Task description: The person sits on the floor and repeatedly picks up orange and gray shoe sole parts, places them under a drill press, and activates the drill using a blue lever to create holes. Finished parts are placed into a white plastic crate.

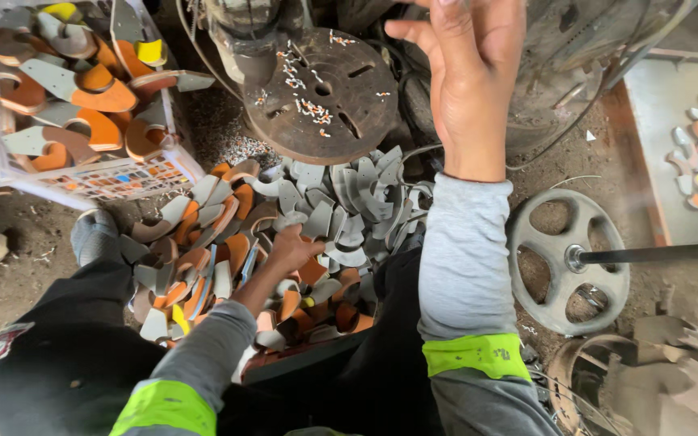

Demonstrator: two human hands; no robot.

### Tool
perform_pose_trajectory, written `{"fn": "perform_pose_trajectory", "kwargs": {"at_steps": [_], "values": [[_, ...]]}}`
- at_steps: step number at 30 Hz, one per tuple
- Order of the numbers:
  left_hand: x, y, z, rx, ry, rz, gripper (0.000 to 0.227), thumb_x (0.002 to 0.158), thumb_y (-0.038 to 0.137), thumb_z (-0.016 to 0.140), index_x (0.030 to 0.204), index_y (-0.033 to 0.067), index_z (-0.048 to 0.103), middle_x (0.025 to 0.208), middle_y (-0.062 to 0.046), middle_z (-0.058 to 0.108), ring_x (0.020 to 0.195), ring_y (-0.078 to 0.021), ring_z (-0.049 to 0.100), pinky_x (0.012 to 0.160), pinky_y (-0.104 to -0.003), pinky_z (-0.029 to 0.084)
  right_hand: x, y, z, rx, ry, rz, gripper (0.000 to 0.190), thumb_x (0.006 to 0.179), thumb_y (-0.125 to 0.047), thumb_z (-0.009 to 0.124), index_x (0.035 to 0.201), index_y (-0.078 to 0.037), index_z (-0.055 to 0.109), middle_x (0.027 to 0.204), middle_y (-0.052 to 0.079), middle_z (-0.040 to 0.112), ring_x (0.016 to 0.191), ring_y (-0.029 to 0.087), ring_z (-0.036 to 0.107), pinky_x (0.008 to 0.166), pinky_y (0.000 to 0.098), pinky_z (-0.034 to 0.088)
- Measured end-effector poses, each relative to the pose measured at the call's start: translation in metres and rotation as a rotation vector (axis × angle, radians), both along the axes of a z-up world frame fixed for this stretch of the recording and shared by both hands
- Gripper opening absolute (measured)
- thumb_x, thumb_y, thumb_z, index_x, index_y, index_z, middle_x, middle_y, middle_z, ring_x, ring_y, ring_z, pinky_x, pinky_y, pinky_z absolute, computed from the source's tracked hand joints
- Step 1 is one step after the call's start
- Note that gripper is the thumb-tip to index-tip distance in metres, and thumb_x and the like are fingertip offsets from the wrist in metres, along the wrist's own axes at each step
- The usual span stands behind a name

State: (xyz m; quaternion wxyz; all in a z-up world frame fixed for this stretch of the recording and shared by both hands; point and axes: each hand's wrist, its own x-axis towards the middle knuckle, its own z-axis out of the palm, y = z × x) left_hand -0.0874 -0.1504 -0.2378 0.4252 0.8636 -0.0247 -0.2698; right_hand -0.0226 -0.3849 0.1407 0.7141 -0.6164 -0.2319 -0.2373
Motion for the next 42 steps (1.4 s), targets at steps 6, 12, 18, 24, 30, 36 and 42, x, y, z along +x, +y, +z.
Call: {"fn": "perform_pose_trajectory", "kwargs": {"at_steps": [6,12,18,24,30,36,42], "values": [[0.010,0.071,0.113,-0.190,-0.157,0.178,0.060,0.079,0.026,0.084,0.120,-0.0119,0.062,0.100,-0.020,0.072,0.088,-0.0229,0.068,0.079,-0.034,0.055,-0.067,0.045,-0.085,-0.939,0.580,-0.025,0.025,0.095,-0.029,0.066,0.112,-0.011,0.071,0.096,0.008,0.080,0.073,0.017,0.074,0.066,0.0324,0.058],[-0.015,0.066,0.199,-0.602,-0.121,0.402,0.031,0.083,0.009,0.080,0.108,-0.0039,0.067,0.090,-0.008,0.075,0.075,-0.0112,0.068,0.067,-0.029,0.057,-0.122,0.140,-0.198,-0.282,0.848,0.226,0.040,0.110,-0.030,0.058,0.138,-0.003,0.058,0.119,0.015,0.065,0.097,0.016,0.063,0.083,0.0339,0.053],[-0.016,0.087,0.201,-0.917,-0.056,0.491,0.040,0.087,0.005,0.078,0.122,-0.0011,0.061,0.093,-0.009,0.071,0.076,-0.0154,0.067,0.072,-0.033,0.057,-0.115,0.133,-0.174,-0.194,0.885,0.128,0.029,0.101,-0.027,0.060,0.118,-0.003,0.060,0.092,0.008,0.072,0.070,0.013,0.068,0.059,0.0253,0.056],[-0.006,0.095,0.204,-1.262,0.335,0.655,0.038,0.102,0.033,0.049,0.125,0.0053,0.061,0.106,-0.011,0.067,0.095,-0.0249,0.066,0.089,-0.042,0.054,-0.135,0.151,-0.128,-0.595,0.388,-0.028,0.030,0.085,-0.027,0.082,0.087,-0.001,0.067,0.079,0.009,0.069,0.077,0.023,0.062,0.067,0.0353,0.050],[-0.013,0.080,0.210,-1.283,0.373,0.581,0.037,0.107,0.036,0.044,0.122,0.0058,0.061,0.112,-0.012,0.068,0.100,-0.0256,0.067,0.092,-0.044,0.055,-0.129,0.166,-0.122,-0.820,0.199,-0.238,0.035,0.076,-0.030,0.086,0.074,-0.004,0.063,0.074,0.012,0.059,0.081,0.034,0.055,0.073,0.0459,0.043],[-0.018,0.073,0.207,-1.278,0.262,0.520,0.035,0.111,0.034,0.045,0.119,0.0034,0.060,0.112,-0.013,0.067,0.098,-0.0256,0.066,0.090,-0.044,0.055,-0.133,0.167,-0.118,-1.079,0.112,-0.354,0.031,0.079,-0.032,0.075,0.082,-0.003,0.066,0.085,0.014,0.064,0.085,0.035,0.060,0.086,0.0525,0.042],[-0.021,0.074,0.217,-1.290,0.320,0.535,0.037,0.108,0.035,0.041,0.121,0.0062,0.060,0.115,-0.011,0.069,0.103,-0.0242,0.067,0.095,-0.042,0.054,-0.138,0.175,-0.107,-1.219,0.219,-0.345,0.037,0.081,-0.035,0.073,0.092,0.000,0.066,0.095,0.018,0.065,0.088,0.035,0.063,0.086,0.0537,0.041]]}}
